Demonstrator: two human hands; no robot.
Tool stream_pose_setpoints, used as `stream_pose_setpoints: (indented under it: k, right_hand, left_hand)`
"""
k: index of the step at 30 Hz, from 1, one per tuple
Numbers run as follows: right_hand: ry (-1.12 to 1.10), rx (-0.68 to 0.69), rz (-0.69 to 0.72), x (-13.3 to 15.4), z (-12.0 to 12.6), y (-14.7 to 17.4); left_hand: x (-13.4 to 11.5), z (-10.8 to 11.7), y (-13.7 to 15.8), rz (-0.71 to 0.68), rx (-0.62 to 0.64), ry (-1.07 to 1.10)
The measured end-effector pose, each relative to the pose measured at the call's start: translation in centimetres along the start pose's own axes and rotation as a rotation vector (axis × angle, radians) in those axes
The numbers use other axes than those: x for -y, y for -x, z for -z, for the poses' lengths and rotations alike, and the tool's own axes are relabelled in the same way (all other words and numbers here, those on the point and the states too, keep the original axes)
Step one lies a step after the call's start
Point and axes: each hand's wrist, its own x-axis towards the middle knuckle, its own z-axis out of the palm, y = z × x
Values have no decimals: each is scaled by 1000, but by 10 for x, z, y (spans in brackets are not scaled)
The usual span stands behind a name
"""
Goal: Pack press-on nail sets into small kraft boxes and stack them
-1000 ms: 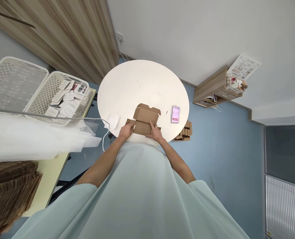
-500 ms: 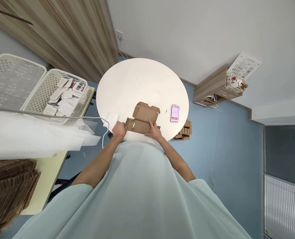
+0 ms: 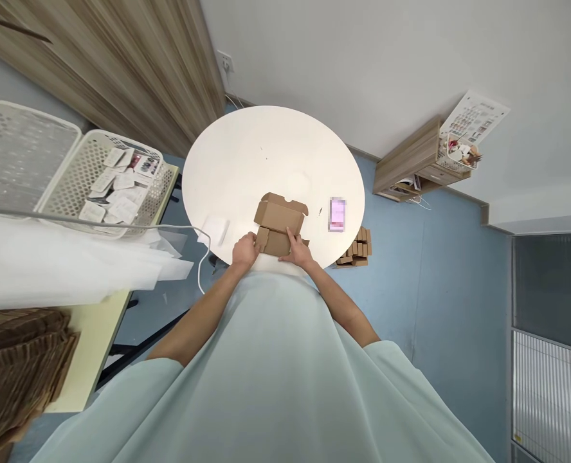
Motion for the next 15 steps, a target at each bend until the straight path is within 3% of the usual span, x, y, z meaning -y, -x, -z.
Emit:
stream_pose_setpoints:
  k: [11, 15]
  right_hand:
    - [43, 39, 43, 0, 3, -11]
    - [27, -65, 95, -6, 8, 5]
  left_hand:
    - [-7, -4, 1, 73, 25, -120]
    - [-11, -4, 4, 103, 25, -101]
